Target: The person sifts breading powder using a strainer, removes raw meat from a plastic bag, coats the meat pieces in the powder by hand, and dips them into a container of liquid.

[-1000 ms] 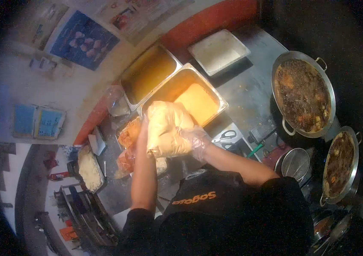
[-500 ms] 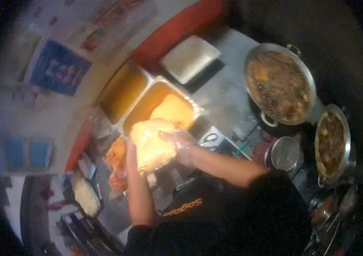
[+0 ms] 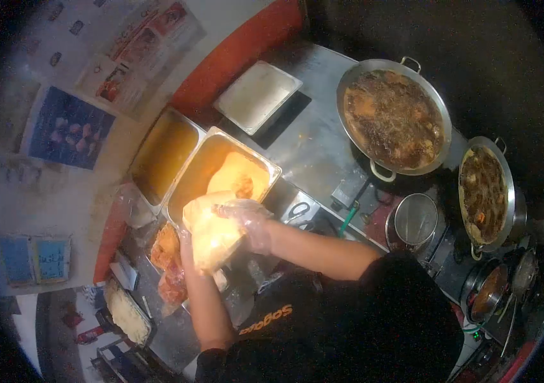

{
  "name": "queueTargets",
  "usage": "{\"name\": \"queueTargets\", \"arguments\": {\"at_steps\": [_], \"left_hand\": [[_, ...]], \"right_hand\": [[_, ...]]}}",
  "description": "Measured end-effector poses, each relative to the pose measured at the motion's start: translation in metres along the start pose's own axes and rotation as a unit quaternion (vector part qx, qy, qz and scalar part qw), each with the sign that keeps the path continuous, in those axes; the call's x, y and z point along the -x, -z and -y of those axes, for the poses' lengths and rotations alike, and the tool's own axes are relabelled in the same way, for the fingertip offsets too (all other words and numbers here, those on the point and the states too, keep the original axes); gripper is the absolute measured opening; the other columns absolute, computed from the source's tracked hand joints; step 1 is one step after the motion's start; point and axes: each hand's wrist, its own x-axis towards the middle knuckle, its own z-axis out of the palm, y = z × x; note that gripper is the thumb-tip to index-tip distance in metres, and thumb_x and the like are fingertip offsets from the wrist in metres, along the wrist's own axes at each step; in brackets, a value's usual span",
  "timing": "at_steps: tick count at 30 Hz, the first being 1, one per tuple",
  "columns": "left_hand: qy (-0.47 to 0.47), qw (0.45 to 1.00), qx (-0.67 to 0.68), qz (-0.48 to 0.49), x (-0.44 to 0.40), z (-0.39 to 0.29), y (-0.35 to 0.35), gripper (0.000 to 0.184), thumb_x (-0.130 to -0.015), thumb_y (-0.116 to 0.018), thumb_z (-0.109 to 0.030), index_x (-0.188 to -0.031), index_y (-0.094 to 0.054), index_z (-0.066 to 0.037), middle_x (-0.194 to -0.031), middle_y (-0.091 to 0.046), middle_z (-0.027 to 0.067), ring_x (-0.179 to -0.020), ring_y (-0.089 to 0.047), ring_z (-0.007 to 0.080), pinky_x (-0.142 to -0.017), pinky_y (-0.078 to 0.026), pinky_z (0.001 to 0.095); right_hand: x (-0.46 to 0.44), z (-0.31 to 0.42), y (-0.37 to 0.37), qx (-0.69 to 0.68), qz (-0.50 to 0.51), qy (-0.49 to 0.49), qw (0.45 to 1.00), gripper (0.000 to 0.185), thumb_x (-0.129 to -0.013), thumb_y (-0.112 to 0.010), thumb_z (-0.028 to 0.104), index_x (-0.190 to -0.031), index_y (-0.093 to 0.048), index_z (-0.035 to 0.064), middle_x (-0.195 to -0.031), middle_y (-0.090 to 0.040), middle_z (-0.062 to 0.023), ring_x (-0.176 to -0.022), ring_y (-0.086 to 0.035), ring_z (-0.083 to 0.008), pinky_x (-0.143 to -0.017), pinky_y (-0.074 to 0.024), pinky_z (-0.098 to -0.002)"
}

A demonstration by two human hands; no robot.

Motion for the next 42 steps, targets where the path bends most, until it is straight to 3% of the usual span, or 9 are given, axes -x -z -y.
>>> {"name": "queueTargets", "arguments": {"at_steps": [2,4,10,16,19,21,37,40,42], "left_hand": [[0.000,1.000,-0.001,-0.002,0.003,0.000,0.001,0.032,-0.093,-0.050,-0.029,-0.112,-0.056,-0.003,-0.092,-0.062,0.0098,-0.077,-0.062,0.0218,-0.068,-0.055,0.0357],[-0.001,1.000,-0.002,-0.004,0.006,0.000,0.003,0.032,-0.094,-0.049,-0.028,-0.111,-0.056,-0.003,-0.091,-0.062,0.0096,-0.076,-0.062,0.0213,-0.067,-0.055,0.0350],[-0.007,1.000,-0.007,-0.014,0.011,-0.007,0.009,0.030,-0.095,-0.047,-0.027,-0.107,-0.058,-0.001,-0.085,-0.063,0.0089,-0.072,-0.062,0.0199,-0.063,-0.055,0.0329],[0.005,1.000,-0.008,-0.019,0.004,-0.014,0.012,0.030,-0.094,-0.048,-0.026,-0.108,-0.058,-0.001,-0.088,-0.063,0.0095,-0.075,-0.062,0.0205,-0.065,-0.055,0.0332],[0.004,1.000,-0.015,-0.020,0.001,-0.015,0.012,0.030,-0.094,-0.049,-0.025,-0.109,-0.058,-0.001,-0.089,-0.063,0.0098,-0.076,-0.063,0.0208,-0.066,-0.055,0.0334],[0.002,1.000,-0.019,-0.019,-0.002,-0.017,0.011,0.030,-0.094,-0.049,-0.025,-0.109,-0.058,-0.001,-0.090,-0.063,0.0101,-0.077,-0.063,0.0210,-0.067,-0.055,0.0335],[-0.005,0.999,-0.026,-0.020,-0.029,-0.025,0.005,0.030,-0.092,-0.051,-0.022,-0.111,-0.057,0.000,-0.097,-0.063,0.0118,-0.085,-0.063,0.0226,-0.073,-0.055,0.0344],[-0.015,0.999,-0.025,-0.023,-0.039,-0.030,0.005,0.030,-0.091,-0.052,-0.022,-0.112,-0.057,0.000,-0.099,-0.063,0.0121,-0.087,-0.063,0.0229,-0.074,-0.055,0.0346],[-0.032,0.999,-0.025,-0.027,-0.045,-0.030,0.009,0.030,-0.091,-0.052,-0.021,-0.112,-0.057,0.000,-0.100,-0.063,0.0123,-0.088,-0.063,0.0231,-0.074,-0.055,0.0347]], "right_hand": [[-0.008,-0.004,0.006,-0.048,0.064,0.003,0.997,0.026,-0.089,-0.059,0.014,-0.112,-0.056,0.0017,-0.101,-0.065,-0.0120,-0.085,-0.066,-0.0230,-0.073,-0.0558,-0.0367],[-0.022,-0.010,0.007,-0.009,-0.010,-0.011,1.000,0.029,-0.090,-0.058,0.013,-0.115,-0.054,0.0006,-0.103,-0.064,-0.0132,-0.086,-0.065,-0.0245,-0.074,-0.0558,-0.0385],[-0.018,-0.031,0.011,-0.027,0.039,0.002,0.999,0.024,-0.088,-0.062,0.018,-0.106,-0.059,0.0032,-0.096,-0.066,-0.0080,-0.083,-0.066,-0.0204,-0.074,-0.0542,-0.0337],[-0.030,-0.051,0.020,0.015,-0.030,0.018,0.999,0.025,-0.087,-0.063,0.016,-0.107,-0.059,0.0015,-0.093,-0.066,-0.0088,-0.077,-0.066,-0.0213,-0.067,-0.0555,-0.0333],[-0.037,-0.054,0.018,0.024,-0.042,0.046,0.998,0.025,-0.086,-0.064,0.015,-0.106,-0.059,0.0011,-0.093,-0.066,-0.0090,-0.077,-0.066,-0.0204,-0.067,-0.0552,-0.0328],[-0.054,-0.058,0.030,-0.011,-0.024,0.030,0.999,0.029,-0.088,-0.059,0.009,-0.113,-0.053,-0.0042,-0.101,-0.063,-0.0157,-0.085,-0.066,-0.0284,-0.074,-0.0571,-0.0431],[-0.046,-0.032,0.021,-0.011,-0.004,0.002,1.000,0.031,-0.088,-0.060,0.012,-0.115,-0.053,-0.0025,-0.104,-0.063,-0.0142,-0.090,-0.065,-0.0271,-0.076,-0.0564,-0.0434],[-0.031,-0.022,0.009,-0.005,-0.027,0.007,1.000,0.026,-0.088,-0.062,0.019,-0.106,-0.059,0.0015,-0.095,-0.066,-0.0094,-0.079,-0.066,-0.0203,-0.070,-0.0557,-0.0337],[-0.037,-0.021,0.015,0.028,-0.040,0.017,0.999,0.035,-0.085,-0.065,0.014,-0.115,-0.054,-0.0010,-0.104,-0.063,-0.0136,-0.093,-0.064,-0.0240,-0.075,-0.0558,-0.0379]]}}
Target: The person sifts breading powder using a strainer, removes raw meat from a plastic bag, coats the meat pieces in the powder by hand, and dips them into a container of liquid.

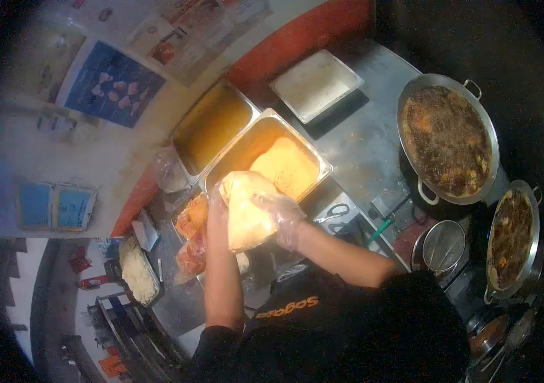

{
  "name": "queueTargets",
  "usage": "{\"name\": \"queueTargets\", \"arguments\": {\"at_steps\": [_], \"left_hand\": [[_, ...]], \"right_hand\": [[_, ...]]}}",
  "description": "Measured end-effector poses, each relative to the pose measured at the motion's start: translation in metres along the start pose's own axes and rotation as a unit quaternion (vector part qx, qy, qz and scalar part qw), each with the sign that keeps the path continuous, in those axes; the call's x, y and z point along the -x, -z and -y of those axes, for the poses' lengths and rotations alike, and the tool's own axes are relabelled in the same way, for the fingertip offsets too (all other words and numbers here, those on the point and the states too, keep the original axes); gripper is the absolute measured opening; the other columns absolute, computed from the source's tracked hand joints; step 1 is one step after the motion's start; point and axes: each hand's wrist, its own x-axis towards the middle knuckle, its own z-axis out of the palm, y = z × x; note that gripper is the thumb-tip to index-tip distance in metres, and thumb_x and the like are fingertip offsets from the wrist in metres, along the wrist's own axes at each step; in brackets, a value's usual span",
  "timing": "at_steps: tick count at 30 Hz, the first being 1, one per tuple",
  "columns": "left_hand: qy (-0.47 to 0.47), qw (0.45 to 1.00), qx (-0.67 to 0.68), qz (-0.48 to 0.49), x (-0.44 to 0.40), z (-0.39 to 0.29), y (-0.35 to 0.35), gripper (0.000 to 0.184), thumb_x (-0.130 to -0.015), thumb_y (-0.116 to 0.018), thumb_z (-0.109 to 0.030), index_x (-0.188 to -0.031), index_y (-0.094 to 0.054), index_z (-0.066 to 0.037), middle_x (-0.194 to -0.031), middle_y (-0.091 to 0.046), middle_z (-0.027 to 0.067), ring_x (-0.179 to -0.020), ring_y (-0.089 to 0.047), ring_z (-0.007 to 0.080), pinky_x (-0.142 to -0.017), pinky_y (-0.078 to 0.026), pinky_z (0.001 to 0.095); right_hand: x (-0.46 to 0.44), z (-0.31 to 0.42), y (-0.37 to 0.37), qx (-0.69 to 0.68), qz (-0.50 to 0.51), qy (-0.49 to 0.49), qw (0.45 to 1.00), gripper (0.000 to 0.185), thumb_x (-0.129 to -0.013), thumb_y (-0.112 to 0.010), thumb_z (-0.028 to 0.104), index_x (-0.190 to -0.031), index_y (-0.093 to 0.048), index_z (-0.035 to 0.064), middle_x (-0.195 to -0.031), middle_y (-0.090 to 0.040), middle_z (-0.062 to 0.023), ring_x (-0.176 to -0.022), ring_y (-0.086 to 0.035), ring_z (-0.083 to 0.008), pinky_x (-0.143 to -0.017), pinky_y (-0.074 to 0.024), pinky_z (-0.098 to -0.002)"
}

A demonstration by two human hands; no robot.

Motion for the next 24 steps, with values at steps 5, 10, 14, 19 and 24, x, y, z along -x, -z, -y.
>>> {"name": "queueTargets", "arguments": {"at_steps": [5,10,14,19,24], "left_hand": [[-0.235,0.932,-0.274,-0.032,0.004,0.030,0.011,0.030,-0.091,-0.053,-0.020,-0.113,-0.057,0.000,-0.102,-0.064,0.0128,-0.091,-0.063,0.0237,-0.076,-0.054,0.0350],[-0.083,0.985,0.149,-0.019,-0.016,0.081,0.017,0.030,-0.086,-0.055,-0.015,-0.113,-0.059,-0.001,-0.110,-0.062,0.0140,-0.096,-0.061,0.0232,-0.086,-0.051,0.0354],[-0.131,0.988,-0.084,-0.006,0.017,0.049,-0.041,0.028,-0.087,-0.055,-0.016,-0.111,-0.059,-0.001,-0.105,-0.064,0.0142,-0.091,-0.062,0.0239,-0.083,-0.052,0.0360],[0.055,0.907,0.417,-0.007,0.001,0.034,-0.043,0.018,-0.087,-0.048,-0.014,-0.097,-0.059,-0.004,-0.088,-0.065,0.0120,-0.083,-0.064,0.0262,-0.075,-0.055,0.0379],[0.120,0.990,0.002,-0.080,-0.031,0.022,0.015,0.008,-0.085,-0.057,-0.017,-0.082,-0.061,-0.010,-0.074,-0.060,0.0062,-0.066,-0.057,0.0202,-0.054,-0.047,0.0342]], "right_hand": [[0.004,0.014,0.012,0.353,-0.080,0.159,0.919,0.046,-0.079,-0.069,0.028,-0.114,-0.055,0.0010,-0.102,-0.064,-0.0133,-0.089,-0.063,-0.0244,-0.076,-0.0526,-0.0362],[0.050,0.026,-0.055,0.864,-0.029,0.303,0.401,0.075,-0.065,-0.071,0.048,-0.124,-0.050,0.0058,-0.116,-0.058,-0.0195,-0.112,-0.052,-0.0343,-0.098,-0.0393,-0.0421],[0.026,0.014,-0.027,0.930,-0.006,0.148,0.337,0.086,-0.064,-0.069,0.042,-0.135,-0.039,0.0037,-0.137,-0.036,-0.0268,-0.127,-0.034,-0.0406,-0.106,-0.0289,-0.0462],[-0.007,0.005,-0.017,0.952,-0.038,0.081,0.293,0.087,-0.065,-0.069,0.047,-0.135,-0.040,0.0032,-0.136,-0.041,-0.0261,-0.124,-0.042,-0.0392,-0.104,-0.0339,-0.0438],[-0.029,0.061,-0.006,0.930,-0.032,0.086,0.357,0.063,-0.072,-0.066,0.039,-0.122,-0.053,0.0026,-0.112,-0.059,-0.0215,-0.102,-0.058,-0.0332,-0.088,-0.0463,-0.0380]]}}
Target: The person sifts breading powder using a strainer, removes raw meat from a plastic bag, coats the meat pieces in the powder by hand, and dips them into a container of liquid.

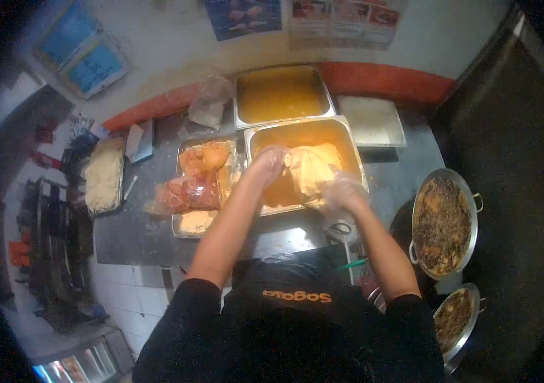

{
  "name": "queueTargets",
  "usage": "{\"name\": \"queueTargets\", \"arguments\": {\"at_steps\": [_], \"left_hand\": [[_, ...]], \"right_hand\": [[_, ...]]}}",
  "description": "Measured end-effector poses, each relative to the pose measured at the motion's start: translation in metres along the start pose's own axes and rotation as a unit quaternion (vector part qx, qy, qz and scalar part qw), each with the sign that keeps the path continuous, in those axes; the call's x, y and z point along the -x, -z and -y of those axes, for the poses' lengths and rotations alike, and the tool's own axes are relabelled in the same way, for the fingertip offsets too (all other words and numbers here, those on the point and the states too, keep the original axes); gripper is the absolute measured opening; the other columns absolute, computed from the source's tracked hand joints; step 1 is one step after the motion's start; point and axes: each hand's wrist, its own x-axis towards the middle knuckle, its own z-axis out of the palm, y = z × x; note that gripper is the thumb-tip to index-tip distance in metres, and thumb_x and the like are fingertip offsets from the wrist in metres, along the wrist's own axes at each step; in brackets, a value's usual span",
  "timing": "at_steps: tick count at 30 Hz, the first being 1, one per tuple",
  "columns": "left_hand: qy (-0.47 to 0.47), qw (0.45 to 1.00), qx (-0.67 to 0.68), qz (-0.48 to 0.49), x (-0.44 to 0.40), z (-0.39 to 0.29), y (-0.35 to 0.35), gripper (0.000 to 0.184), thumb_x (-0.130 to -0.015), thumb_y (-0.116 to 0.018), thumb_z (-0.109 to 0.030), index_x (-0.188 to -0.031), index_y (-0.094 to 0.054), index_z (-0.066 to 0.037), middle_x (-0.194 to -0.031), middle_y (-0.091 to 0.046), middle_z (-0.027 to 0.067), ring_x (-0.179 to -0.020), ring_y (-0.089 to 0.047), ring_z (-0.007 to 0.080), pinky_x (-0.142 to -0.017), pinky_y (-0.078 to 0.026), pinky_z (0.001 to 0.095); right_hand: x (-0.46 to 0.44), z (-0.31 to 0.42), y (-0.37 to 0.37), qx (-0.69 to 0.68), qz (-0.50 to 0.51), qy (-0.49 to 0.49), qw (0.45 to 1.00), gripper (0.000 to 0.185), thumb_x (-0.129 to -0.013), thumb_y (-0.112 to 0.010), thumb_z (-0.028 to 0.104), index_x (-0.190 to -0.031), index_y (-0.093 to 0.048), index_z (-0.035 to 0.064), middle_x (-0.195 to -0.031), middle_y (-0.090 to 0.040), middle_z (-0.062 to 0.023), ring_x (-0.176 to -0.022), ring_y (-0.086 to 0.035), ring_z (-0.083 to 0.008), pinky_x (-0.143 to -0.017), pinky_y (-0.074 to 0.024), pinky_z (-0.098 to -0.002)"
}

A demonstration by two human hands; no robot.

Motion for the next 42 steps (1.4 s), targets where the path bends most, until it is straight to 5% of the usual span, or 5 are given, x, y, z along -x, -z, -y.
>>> {"name": "queueTargets", "arguments": {"at_steps": [12,24,26,28,42], "left_hand": [[-0.074,0.992,0.051,0.091,-0.006,-0.021,0.004,0.019,-0.089,-0.055,-0.030,-0.086,-0.062,-0.013,-0.069,-0.057,0.0006,-0.050,-0.045,0.0101,-0.039,-0.032,0.0241],[-0.357,0.870,-0.338,-0.034,0.029,-0.027,-0.001,0.019,-0.087,-0.054,-0.019,-0.096,-0.064,-0.006,-0.101,-0.064,0.0149,-0.095,-0.060,0.0296,-0.080,-0.048,0.0382],[-0.452,0.809,-0.361,-0.105,-0.015,0.009,0.001,0.017,-0.085,-0.056,-0.016,-0.096,-0.065,-0.006,-0.101,-0.064,0.0145,-0.095,-0.060,0.0290,-0.081,-0.048,0.0381],[-0.533,0.736,-0.381,-0.173,-0.016,0.017,0.000,0.017,-0.084,-0.057,-0.013,-0.097,-0.065,-0.006,-0.101,-0.064,0.0142,-0.095,-0.060,0.0283,-0.082,-0.048,0.0381],[-0.474,0.705,-0.506,-0.149,0.001,0.002,-0.001,0.016,-0.084,-0.052,-0.012,-0.092,-0.065,-0.006,-0.105,-0.062,0.0139,-0.102,-0.056,0.0323,-0.088,-0.045,0.0389]], "right_hand": [[-0.053,-0.058,0.107,-0.580,0.013,0.090,0.809,0.016,-0.084,-0.062,0.021,-0.088,-0.063,0.0054,-0.083,-0.066,-0.0083,-0.072,-0.064,-0.0202,-0.062,-0.0534,-0.0323],[-0.116,-0.110,0.081,-0.726,-0.016,0.001,0.687,0.015,-0.091,-0.053,0.014,-0.095,-0.061,0.0016,-0.095,-0.065,-0.0137,-0.082,-0.065,-0.0244,-0.079,-0.0552,-0.0382],[-0.153,-0.143,0.056,-0.890,0.030,-0.023,0.455,0.019,-0.091,-0.051,0.015,-0.099,-0.060,-0.0001,-0.098,-0.065,-0.0149,-0.085,-0.064,-0.0266,-0.082,-0.0545,-0.0411],[-0.133,-0.128,0.066,-0.742,0.046,-0.043,0.667,0.027,-0.091,-0.052,0.021,-0.104,-0.059,-0.0009,-0.100,-0.065,-0.0171,-0.088,-0.064,-0.0282,-0.084,-0.0534,-0.0427],[-0.080,-0.053,0.071,-0.707,-0.107,-0.053,0.697,0.027,-0.089,-0.054,0.029,-0.091,-0.063,0.0037,-0.077,-0.065,-0.0108,-0.062,-0.063,-0.0229,-0.057,-0.0555,-0.0358]]}}
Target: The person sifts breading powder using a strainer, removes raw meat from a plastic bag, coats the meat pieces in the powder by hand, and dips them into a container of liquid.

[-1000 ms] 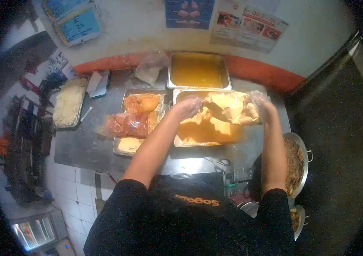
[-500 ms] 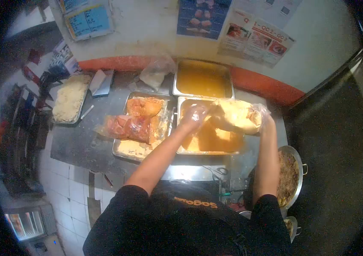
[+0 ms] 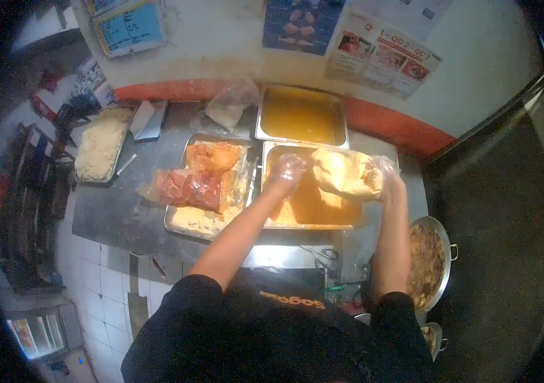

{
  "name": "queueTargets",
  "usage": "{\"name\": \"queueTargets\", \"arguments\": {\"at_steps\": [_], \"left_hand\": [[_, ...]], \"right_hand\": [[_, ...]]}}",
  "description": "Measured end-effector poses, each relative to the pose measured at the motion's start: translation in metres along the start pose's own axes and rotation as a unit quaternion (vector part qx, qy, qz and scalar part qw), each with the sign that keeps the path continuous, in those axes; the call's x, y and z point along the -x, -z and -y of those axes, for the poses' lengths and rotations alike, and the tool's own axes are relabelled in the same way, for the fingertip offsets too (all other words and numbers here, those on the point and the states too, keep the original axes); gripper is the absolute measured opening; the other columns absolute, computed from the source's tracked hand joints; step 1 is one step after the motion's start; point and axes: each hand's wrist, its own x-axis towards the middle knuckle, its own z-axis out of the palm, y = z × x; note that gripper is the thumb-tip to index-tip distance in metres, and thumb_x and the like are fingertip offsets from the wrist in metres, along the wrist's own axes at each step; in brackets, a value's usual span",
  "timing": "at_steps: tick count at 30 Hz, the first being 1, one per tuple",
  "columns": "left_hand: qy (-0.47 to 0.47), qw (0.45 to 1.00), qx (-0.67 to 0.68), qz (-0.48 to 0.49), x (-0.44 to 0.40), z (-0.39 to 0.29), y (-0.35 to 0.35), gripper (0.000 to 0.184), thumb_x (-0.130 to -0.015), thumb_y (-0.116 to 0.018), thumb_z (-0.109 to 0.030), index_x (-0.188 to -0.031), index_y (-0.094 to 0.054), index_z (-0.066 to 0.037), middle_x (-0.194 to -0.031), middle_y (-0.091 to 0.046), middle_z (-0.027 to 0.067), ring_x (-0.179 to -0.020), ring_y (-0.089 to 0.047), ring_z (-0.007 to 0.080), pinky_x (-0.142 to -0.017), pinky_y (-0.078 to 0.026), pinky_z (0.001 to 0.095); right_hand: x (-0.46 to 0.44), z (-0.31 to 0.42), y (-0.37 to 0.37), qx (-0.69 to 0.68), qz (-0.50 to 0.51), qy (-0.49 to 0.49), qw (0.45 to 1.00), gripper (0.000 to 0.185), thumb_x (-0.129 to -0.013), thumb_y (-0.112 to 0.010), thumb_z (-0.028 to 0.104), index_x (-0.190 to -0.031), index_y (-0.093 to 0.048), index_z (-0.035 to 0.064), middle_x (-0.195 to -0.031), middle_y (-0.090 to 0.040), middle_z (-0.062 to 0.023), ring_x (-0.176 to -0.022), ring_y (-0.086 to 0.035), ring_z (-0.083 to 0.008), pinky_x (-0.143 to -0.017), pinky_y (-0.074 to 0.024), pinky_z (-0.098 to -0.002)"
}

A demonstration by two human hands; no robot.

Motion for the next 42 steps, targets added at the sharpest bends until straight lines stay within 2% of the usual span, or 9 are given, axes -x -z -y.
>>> {"name": "queueTargets", "arguments": {"at_steps": [4,12,15,17,24,27,33,35,42], "left_hand": [[0.080,0.986,0.134,-0.066,0.001,0.000,-0.001,0.018,-0.084,-0.050,-0.014,-0.091,-0.066,-0.006,-0.103,-0.063,0.0134,-0.102,-0.056,0.0309,-0.091,-0.045,0.0399],[0.040,0.993,0.077,-0.083,0.004,-0.009,0.040,0.014,-0.081,-0.055,-0.011,-0.089,-0.067,-0.009,-0.100,-0.064,0.0117,-0.097,-0.058,0.0311,-0.089,-0.045,0.0386],[0.030,0.992,0.040,-0.116,0.013,-0.003,0.028,0.015,-0.080,-0.056,-0.011,-0.090,-0.067,-0.009,-0.099,-0.064,0.0136,-0.096,-0.059,0.0317,-0.086,-0.047,0.0386],[0.138,0.973,0.151,-0.108,0.011,0.003,0.024,0.014,-0.080,-0.058,-0.012,-0.090,-0.067,-0.008,-0.095,-0.064,0.0150,-0.093,-0.059,0.0333,-0.083,-0.048,0.0396],[0.104,0.991,0.027,-0.082,0.014,0.007,0.045,0.011,-0.079,-0.059,-0.013,-0.085,-0.067,-0.006,-0.090,-0.064,0.0158,-0.087,-0.061,0.0343,-0.078,-0.049,0.0420],[0.078,0.984,0.031,-0.156,0.024,0.003,0.054,0.013,-0.079,-0.058,-0.015,-0.077,-0.065,-0.004,-0.085,-0.062,0.0181,-0.083,-0.060,0.0353,-0.074,-0.048,0.0428],[0.110,0.989,0.018,-0.093,0.028,0.009,0.062,0.016,-0.077,-0.062,-0.019,-0.077,-0.065,-0.004,-0.084,-0.062,0.0189,-0.082,-0.059,0.0354,-0.075,-0.048,0.0420],[0.082,0.992,0.014,-0.097,0.029,0.010,0.061,0.017,-0.078,-0.062,-0.021,-0.078,-0.065,-0.004,-0.084,-0.062,0.0190,-0.083,-0.059,0.0354,-0.076,-0.048,0.0420],[0.097,0.992,0.017,-0.074,0.027,-0.005,0.058,0.017,-0.081,-0.060,-0.021,-0.083,-0.066,-0.005,-0.088,-0.063,0.0176,-0.086,-0.059,0.0356,-0.078,-0.048,0.0428]], "right_hand": [[0.001,-0.004,-0.001,0.047,0.008,-0.010,0.999,0.025,-0.089,-0.053,0.028,-0.090,-0.062,0.0050,-0.076,-0.064,-0.0103,-0.060,-0.062,-0.0227,-0.055,-0.0551,-0.0354],[0.003,-0.007,-0.007,0.100,0.036,0.022,0.994,0.022,-0.087,-0.054,0.027,-0.086,-0.060,0.0065,-0.070,-0.061,-0.0085,-0.054,-0.059,-0.0212,-0.053,-0.0544,-0.0361],[0.006,-0.010,-0.011,0.030,0.041,-0.087,0.995,0.020,-0.086,-0.053,0.024,-0.087,-0.060,0.0058,-0.072,-0.061,-0.0093,-0.056,-0.060,-0.0222,-0.055,-0.0547,-0.0399],[0.026,-0.006,-0.028,0.023,0.002,-0.045,0.999,0.019,-0.088,-0.052,0.020,-0.092,-0.058,0.0019,-0.077,-0.061,-0.0118,-0.058,-0.061,-0.0221,-0.054,-0.0541,-0.0348],[0.033,-0.017,-0.030,-0.045,0.083,-0.015,0.995,0.023,-0.089,-0.054,0.020,-0.101,-0.057,0.0002,-0.094,-0.063,-0.0171,-0.082,-0.062,-0.0252,-0.069,-0.0547,-0.0381],[0.038,-0.019,-0.047,0.073,-0.003,-0.017,0.997,0.024,-0.091,-0.053,0.020,-0.106,-0.055,0.0007,-0.097,-0.062,-0.0164,-0.083,-0.062,-0.0264,-0.069,-0.0547,-0.0398],[-0.036,-0.089,0.015,-0.146,0.050,0.001,0.988,0.017,-0.091,-0.053,0.018,-0.099,-0.058,0.0035,-0.088,-0.063,-0.0133,-0.075,-0.062,-0.0212,-0.067,-0.0546,-0.0360],[0.034,-0.037,-0.037,0.042,0.077,-0.080,0.993,0.018,-0.091,-0.053,0.020,-0.100,-0.058,0.0044,-0.086,-0.062,-0.0119,-0.072,-0.061,-0.0202,-0.064,-0.0538,-0.0344],[0.081,-0.017,-0.036,0.075,0.031,-0.020,0.997,0.022,-0.088,-0.055,0.026,-0.094,-0.059,0.0051,-0.081,-0.061,-0.0081,-0.065,-0.060,-0.0198,-0.055,-0.0512,-0.0318]]}}
